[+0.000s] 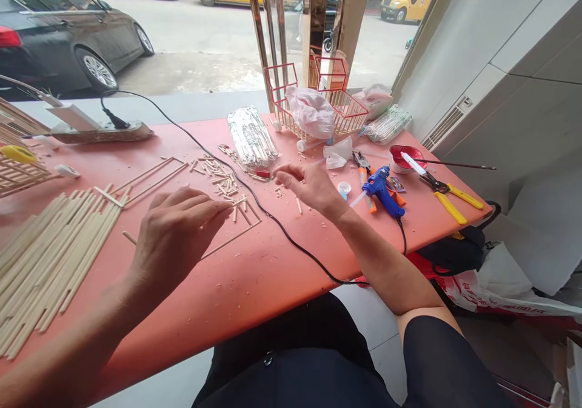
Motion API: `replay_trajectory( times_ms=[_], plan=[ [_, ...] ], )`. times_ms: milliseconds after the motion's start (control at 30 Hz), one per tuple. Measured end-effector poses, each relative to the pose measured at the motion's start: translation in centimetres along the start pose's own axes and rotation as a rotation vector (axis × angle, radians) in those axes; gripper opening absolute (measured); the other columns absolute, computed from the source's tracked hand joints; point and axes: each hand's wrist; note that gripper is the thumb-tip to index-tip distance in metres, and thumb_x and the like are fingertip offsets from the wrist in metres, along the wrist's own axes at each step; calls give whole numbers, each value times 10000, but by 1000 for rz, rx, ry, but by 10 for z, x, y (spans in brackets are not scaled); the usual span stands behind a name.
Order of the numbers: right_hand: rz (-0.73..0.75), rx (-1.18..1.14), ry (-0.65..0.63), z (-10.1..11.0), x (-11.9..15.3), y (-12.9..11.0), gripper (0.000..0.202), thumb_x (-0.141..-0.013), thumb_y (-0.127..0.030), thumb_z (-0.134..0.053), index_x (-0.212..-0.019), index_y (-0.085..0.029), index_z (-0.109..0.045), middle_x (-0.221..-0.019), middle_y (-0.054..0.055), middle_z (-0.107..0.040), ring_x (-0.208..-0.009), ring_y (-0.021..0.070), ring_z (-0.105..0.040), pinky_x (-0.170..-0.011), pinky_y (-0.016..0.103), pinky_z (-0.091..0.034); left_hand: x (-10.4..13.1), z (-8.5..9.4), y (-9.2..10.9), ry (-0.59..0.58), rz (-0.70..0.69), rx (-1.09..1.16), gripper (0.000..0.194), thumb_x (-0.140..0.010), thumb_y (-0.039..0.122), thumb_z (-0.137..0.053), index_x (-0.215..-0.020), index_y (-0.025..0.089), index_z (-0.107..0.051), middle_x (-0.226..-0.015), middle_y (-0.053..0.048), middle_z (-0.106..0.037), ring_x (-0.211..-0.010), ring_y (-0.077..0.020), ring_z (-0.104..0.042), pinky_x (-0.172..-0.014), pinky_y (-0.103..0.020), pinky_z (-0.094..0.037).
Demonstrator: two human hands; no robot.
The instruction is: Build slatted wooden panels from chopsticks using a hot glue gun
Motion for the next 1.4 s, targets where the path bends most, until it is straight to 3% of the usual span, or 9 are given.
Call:
replay_trajectory(
  times_ms=[67,167,300,500,633,800,967,1067,1400],
  plan=[
    [17,233,146,13,-2,4,218,-1019,-284,-629,-1085,-168,-800,-1076,95,-810,-956,206,-725,-835,318,-541,1,0,-2,-29,16,-3,304,-1058,218,-580,-778,217,-698,-726,-39,-738,-822,-280,-667,-761,-410,-401],
    [-17,633,192,22,-3,6,178,-988,-165,-663,-1048,-188,-829,-1094,112,-788,-1031,257,-695,-910,378,-512,1,0,-3,-78,21,1,346,-1059,218,-557,-728,229,-657,-686,-39,-716,-818,-285,-659,-749,-408,-387],
    [-41,951,90,16,-7,-2,171,-1004,-181,-674,-1026,-175,-843,-1050,157,-760,-1037,299,-634,-848,397,-479,2,0,-4,-112,22,-3,364,-1057,220,-544,-702,240,-622,-670,-40,-708,-813,-287,-650,-746,-410,-387],
    [-105,1134,-162,-6,-26,-16,179,-980,-89,-660,-1075,-87,-811,-1129,252,-755,-1102,356,-637,-872,434,-453,2,0,-4,-142,19,-7,341,-1031,190,-576,-698,238,-630,-682,-40,-718,-824,-293,-648,-743,-410,-387],
    [-121,1129,-184,-12,-36,-9,157,-971,-81,-657,-1053,-51,-788,-1106,280,-763,-1101,371,-648,-868,433,-465,2,-1,-2,-180,28,12,315,-1004,152,-595,-705,232,-654,-693,-38,-732,-820,-294,-651,-748,-414,-386],
    [-51,1053,-153,-7,-28,-4,121,-1008,-143,-637,-1045,-104,-745,-1059,202,-767,-1008,291,-652,-853,373,-455,2,-4,-2,-157,54,53,327,-1035,196,-577,-728,222,-686,-708,-38,-742,-817,-287,-665,-737,-404,-395],
    [250,486,-77,0,-7,-7,65,-1009,-216,-636,-994,-173,-682,-908,51,-723,-812,182,-626,-769,299,-440,2,-8,-1,-152,101,100,335,-1050,225,-560,-754,227,-718,-765,-46,-773,-822,-274,-675,-724,-390,-410],
    [358,324,-107,-6,0,-9,101,-1021,-233,-626,-940,-184,-662,-887,34,-712,-781,164,-604,-764,295,-442,3,-8,-1,-155,103,134,347,-1060,248,-546,-769,221,-733,-803,-61,-786,-836,-275,-691,-729,-389,-434],
    [531,324,-160,-18,2,-6,117,-1055,-211,-615,-940,-203,-634,-948,53,-710,-901,199,-628,-867,327,-478,2,-9,0,-153,82,156,386,-1078,265,-511,-781,215,-753,-767,-63,-771,-816,-267,-694,-764,-386,-470]
  ],
)
Point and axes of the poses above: each hand's wrist, its own x-axis away from the middle knuckle, its own z-axis out of the back of the hand, y = z × x
